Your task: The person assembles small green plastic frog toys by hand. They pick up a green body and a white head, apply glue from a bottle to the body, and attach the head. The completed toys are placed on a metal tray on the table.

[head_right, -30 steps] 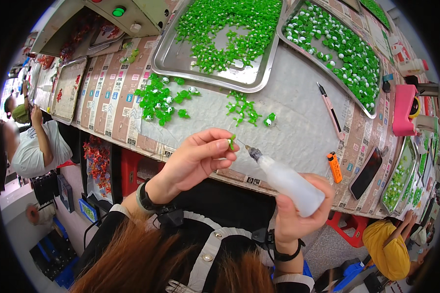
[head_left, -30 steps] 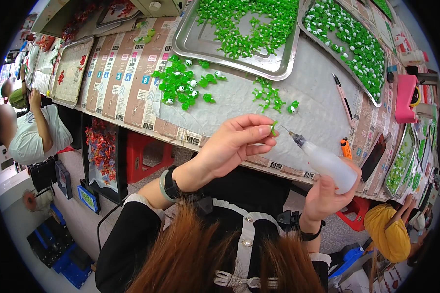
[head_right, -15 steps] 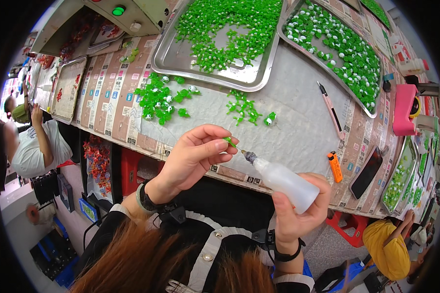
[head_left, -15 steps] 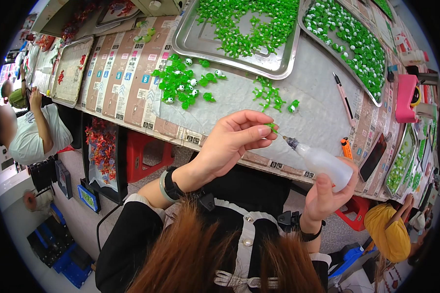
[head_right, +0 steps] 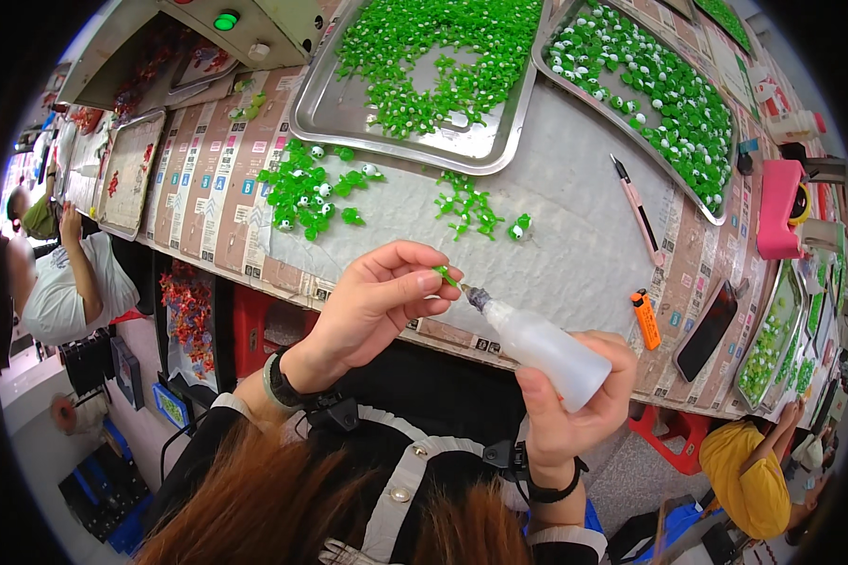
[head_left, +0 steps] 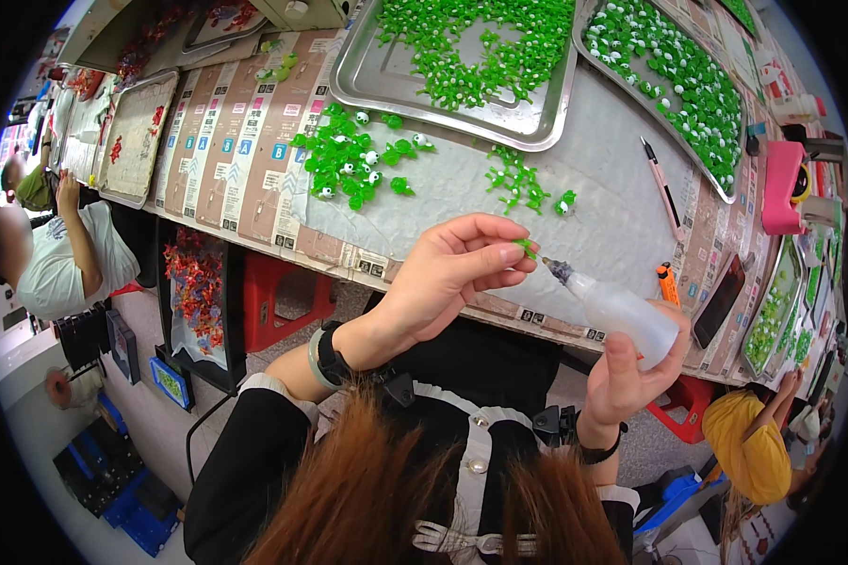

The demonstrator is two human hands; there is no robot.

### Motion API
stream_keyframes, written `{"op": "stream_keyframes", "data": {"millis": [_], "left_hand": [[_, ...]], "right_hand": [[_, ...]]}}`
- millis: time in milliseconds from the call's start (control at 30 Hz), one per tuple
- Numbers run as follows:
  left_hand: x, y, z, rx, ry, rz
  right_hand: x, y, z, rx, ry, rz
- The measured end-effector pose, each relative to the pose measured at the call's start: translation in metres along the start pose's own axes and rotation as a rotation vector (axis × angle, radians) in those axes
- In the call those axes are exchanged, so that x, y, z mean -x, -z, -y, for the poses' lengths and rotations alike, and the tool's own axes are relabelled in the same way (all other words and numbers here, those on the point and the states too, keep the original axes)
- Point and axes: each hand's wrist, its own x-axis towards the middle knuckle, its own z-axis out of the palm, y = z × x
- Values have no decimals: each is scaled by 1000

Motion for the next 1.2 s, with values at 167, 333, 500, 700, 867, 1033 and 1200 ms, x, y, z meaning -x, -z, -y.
{"op": "stream_keyframes", "data": {"millis": [167,333,500,700,867,1033,1200], "left_hand": [[0,-1,0,-4,4,-10],[-3,2,-2,40,75,-21],[-6,14,1,320,243,21],[-9,20,5,393,301,26],[-9,25,5,329,267,-7],[-13,15,9,195,266,-43],[-8,15,7,49,225,-53]], "right_hand": [[1,2,-2,19,11,32],[-10,4,-15,-253,-152,-147],[-61,18,-71,45,-175,-65],[-84,18,-117,361,77,-98],[-52,9,-83,601,224,46],[-50,-23,-85,678,42,451],[-47,-23,-81,474,-104,473]]}}
